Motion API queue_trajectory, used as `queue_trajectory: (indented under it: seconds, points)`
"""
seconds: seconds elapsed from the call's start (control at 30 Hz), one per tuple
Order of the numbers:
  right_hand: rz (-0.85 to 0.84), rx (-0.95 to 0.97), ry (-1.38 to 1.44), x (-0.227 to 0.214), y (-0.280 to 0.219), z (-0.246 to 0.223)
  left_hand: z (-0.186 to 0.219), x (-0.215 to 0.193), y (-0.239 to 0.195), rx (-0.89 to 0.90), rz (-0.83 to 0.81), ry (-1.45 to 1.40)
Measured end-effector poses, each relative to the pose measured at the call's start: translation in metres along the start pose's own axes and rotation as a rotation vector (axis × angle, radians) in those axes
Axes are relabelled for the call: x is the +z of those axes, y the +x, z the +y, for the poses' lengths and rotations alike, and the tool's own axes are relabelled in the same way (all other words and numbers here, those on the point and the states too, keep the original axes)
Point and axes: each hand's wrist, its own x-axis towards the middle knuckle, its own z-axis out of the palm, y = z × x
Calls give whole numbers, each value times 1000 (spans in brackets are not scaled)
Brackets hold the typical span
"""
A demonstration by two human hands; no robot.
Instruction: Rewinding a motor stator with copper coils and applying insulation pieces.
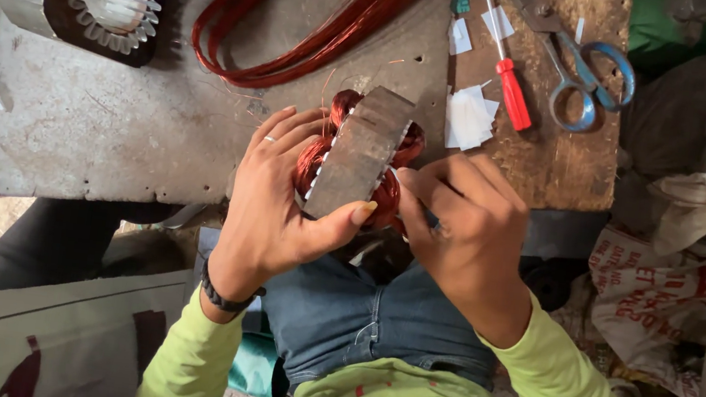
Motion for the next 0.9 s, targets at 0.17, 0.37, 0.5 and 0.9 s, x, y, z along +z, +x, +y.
queue_trajectory:
  seconds: [0.17, 0.37, 0.5, 0.9]
  points:
    - [15, -16, -20, 2, -2, -1, -1, 0, 0, 0, -2, -3]
    - [-9, 83, 46, 6, -5, 0, 2, -1, 0, -8, -8, -6]
    - [2, 63, 66, 9, -4, 3, -1, -2, -1, 1, -14, -25]
    - [-14, 8, 159, 10, -9, 13, -6, -1, -4, 42, -22, -57]
